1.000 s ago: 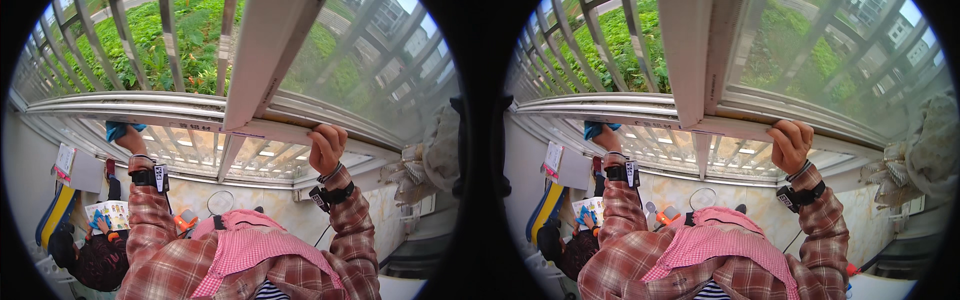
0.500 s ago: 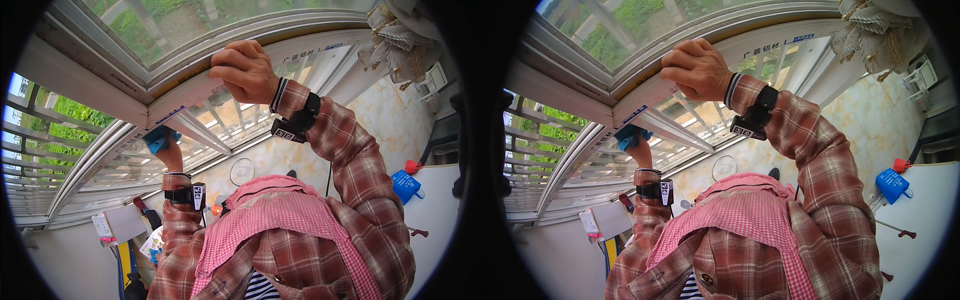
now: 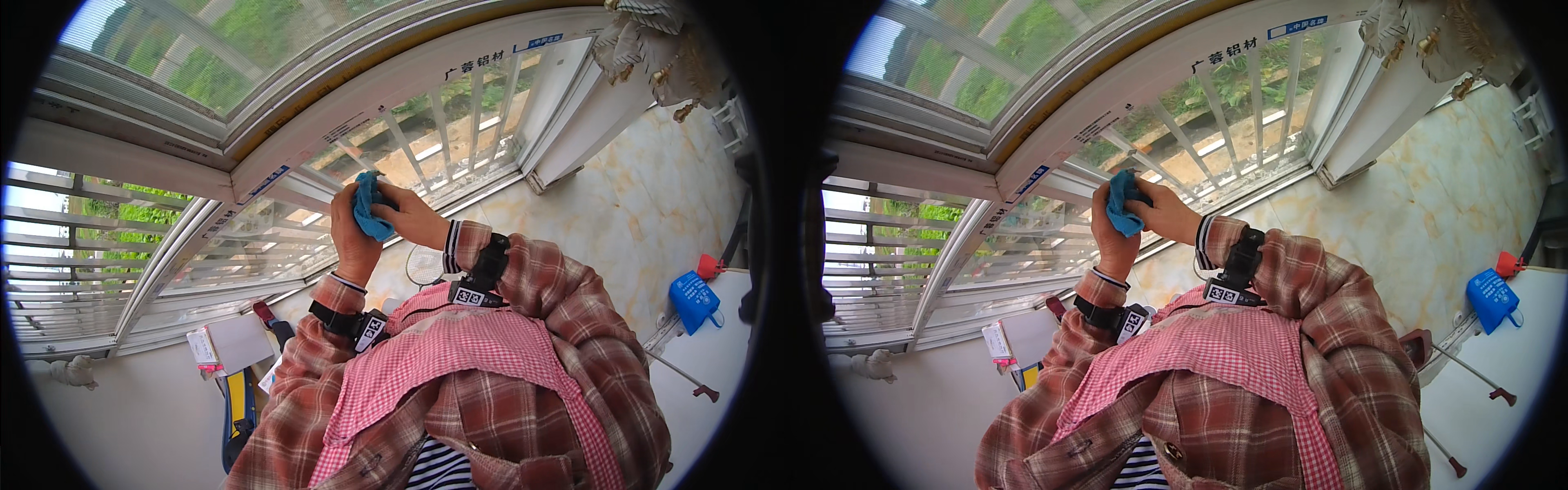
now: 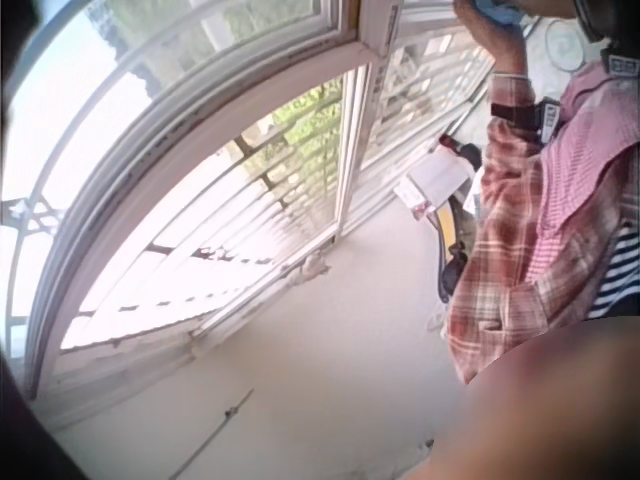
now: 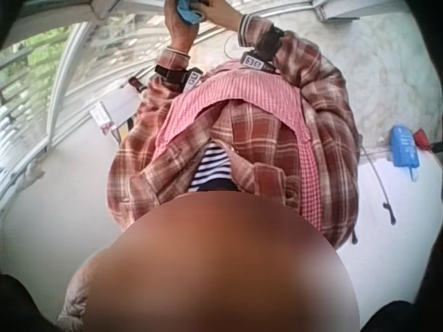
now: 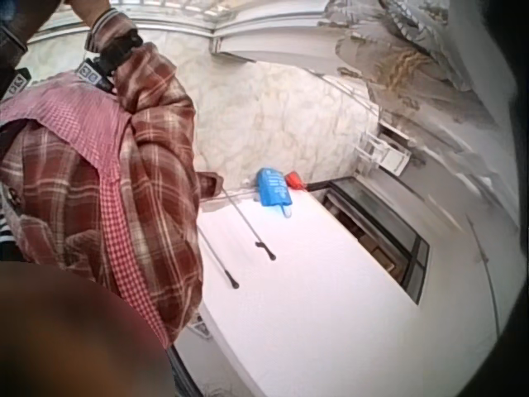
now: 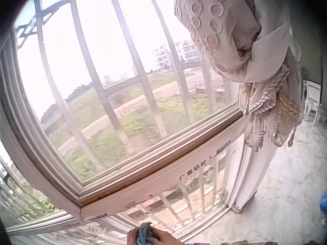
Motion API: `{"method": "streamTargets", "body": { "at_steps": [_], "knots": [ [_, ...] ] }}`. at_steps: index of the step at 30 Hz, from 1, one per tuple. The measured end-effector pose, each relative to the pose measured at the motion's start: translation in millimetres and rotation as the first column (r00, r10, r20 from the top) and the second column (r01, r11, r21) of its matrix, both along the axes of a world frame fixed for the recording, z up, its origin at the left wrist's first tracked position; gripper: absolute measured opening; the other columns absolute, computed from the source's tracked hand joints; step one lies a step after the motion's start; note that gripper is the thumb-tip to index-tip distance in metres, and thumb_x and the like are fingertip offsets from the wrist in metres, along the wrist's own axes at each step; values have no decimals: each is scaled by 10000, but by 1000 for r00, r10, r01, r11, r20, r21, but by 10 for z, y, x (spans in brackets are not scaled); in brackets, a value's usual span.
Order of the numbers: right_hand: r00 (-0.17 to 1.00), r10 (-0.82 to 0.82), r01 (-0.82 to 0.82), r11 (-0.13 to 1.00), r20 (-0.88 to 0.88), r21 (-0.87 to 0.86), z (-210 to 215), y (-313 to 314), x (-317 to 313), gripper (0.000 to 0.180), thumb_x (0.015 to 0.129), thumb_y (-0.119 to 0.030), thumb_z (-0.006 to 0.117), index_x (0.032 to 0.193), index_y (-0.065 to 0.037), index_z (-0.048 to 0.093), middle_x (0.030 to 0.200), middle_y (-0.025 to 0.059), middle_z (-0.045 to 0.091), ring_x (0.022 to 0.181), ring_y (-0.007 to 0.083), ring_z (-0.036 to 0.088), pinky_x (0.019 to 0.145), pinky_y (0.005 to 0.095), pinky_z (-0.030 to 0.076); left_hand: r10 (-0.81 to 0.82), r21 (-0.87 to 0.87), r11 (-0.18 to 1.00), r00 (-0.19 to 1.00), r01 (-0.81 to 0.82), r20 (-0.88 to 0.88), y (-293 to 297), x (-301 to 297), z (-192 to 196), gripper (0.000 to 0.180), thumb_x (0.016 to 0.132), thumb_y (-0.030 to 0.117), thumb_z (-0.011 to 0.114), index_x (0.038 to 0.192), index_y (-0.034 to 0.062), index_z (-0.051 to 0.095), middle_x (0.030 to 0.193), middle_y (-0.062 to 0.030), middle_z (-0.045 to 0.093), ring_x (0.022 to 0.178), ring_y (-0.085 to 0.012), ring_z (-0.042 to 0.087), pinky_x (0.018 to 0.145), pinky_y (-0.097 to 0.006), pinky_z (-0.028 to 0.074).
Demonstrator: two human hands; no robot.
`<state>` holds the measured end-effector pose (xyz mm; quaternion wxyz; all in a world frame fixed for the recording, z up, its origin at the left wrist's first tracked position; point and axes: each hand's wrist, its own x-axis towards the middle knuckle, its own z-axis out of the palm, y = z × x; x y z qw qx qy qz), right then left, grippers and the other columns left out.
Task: The person wipes the window frame and glass with a blue cloth, moving along the frame and occasionally adjusting the cloth. The person cleans multiple sections of the frame and glass in a repetitive wiping motion.
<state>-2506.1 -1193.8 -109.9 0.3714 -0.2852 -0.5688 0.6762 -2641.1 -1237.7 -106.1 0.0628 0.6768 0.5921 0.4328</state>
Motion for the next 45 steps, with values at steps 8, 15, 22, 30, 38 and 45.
{"method": "streamTargets", "body": {
  "at_steps": [8, 15, 22, 30, 38, 45],
  "knots": [
    [908, -249, 62, 876, -337, -478, -159, 373, -272, 286, 922, -240, 659, 1102, -19, 642, 976, 56, 681, 842, 145, 678, 709, 285, 579, -194, 71, 971, 929, 227, -315, 90, -435, 553, 478, 737, -19, 686, 1197, 58, 579, 1273, -158, 548, 1196, -383, 498, 1007, -467, 412],
    [933, -320, 211, 857, -164, -469, 140, 460, -1208, 173, 899, -166, 640, 1045, -73, 636, 915, 21, 651, 827, 132, 646, 714, 312, 566, -140, 179, 955, 889, 238, -436, 186, -737, 606, 351, 841, 5, 631, 1186, 8, 564, 1277, -196, 555, 1156, -400, 529, 993, -476, 414],
    [816, -309, 111, 913, -488, -393, 125, 861, -443, 169, 860, -43, 624, 1024, 0, 627, 936, 110, 663, 792, 225, 665, 665, 333, 559, -112, 135, 969, 853, 207, -509, 167, -703, 601, 360, 866, 48, 606, 1220, 30, 547, 1352, -222, 496, 1219, -430, 478, 1031, -515, 375],
    [363, -792, 809, 529, -490, -256, 221, 1475, 1060, 100, 881, -137, 617, 909, -41, 616, 875, 60, 633, 710, 175, 567, 647, 315, 471, -202, 39, 967, 848, 253, -489, 425, -546, 569, 417, 869, 81, 619, 1275, 51, 532, 1348, -226, 504, 1236, -418, 476, 1019, -509, 388],
    [209, -915, 967, 141, -344, 213, 123, 1358, 176, 377, 726, 62, 486, 1090, 10, 568, 1060, 189, 513, 1010, 393, 512, 890, 410, 426, -176, 13, 979, 871, 204, -459, 835, -458, 453, 454, 878, 140, 628, 1292, -20, 533, 1260, -235, 576, 1198, -410, 524, 1036, -456, 381],
    [504, -786, 797, 262, -358, 545, 135, 1000, -130, 520, 642, 92, 521, 1132, -51, 621, 1117, 161, 536, 1048, 398, 491, 912, 441, 423, -164, -40, 986, 897, 162, -411, 931, -364, 357, 509, 868, 168, 635, 1308, -52, 506, 1285, -297, 528, 1211, -460, 489, 1049, -480, 353]
  ]
}}
